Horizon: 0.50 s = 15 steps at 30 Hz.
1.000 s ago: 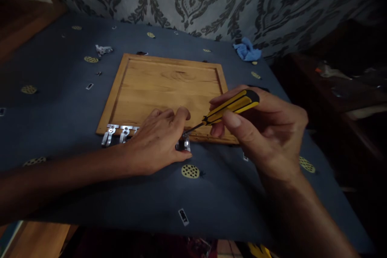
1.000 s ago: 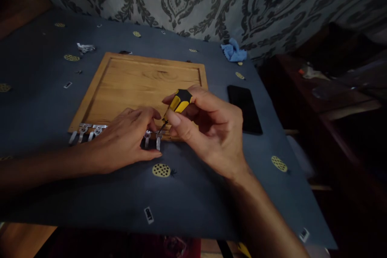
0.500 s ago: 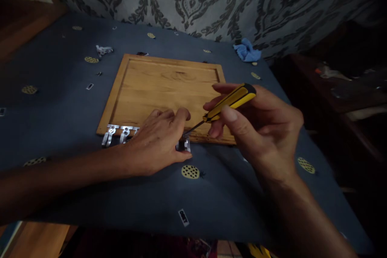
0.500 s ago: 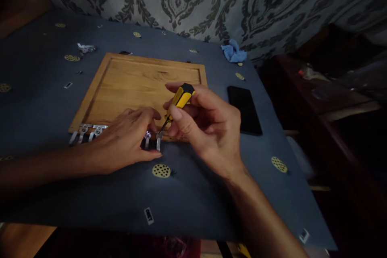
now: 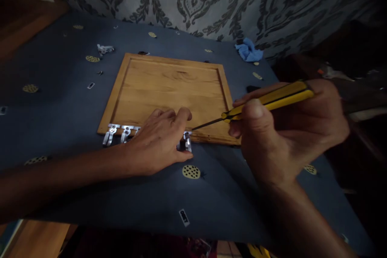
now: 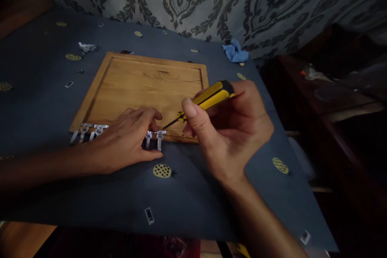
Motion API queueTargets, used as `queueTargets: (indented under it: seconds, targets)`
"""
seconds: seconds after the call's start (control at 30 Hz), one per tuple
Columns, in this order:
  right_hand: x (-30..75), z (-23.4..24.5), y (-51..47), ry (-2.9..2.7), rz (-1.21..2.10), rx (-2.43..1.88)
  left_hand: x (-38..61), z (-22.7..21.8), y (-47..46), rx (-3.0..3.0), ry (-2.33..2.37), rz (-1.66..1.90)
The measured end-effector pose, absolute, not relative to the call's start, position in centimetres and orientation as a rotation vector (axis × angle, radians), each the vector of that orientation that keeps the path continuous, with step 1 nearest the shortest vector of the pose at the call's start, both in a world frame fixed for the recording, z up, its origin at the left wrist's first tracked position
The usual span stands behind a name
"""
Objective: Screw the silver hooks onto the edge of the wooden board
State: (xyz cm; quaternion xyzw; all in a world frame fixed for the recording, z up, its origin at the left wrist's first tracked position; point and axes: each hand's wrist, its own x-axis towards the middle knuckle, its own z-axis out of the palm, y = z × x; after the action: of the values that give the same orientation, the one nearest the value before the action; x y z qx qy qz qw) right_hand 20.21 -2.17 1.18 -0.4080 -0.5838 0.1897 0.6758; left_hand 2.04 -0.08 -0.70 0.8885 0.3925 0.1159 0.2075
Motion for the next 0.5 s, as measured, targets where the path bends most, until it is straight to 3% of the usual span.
queueTargets:
  seconds: [0.5]
  targets:
    - [20.38,0.71,-2.24,-1.458,0.457,-1.049,2.20,-0.58,-0.08,2.494,1.107,0.293]
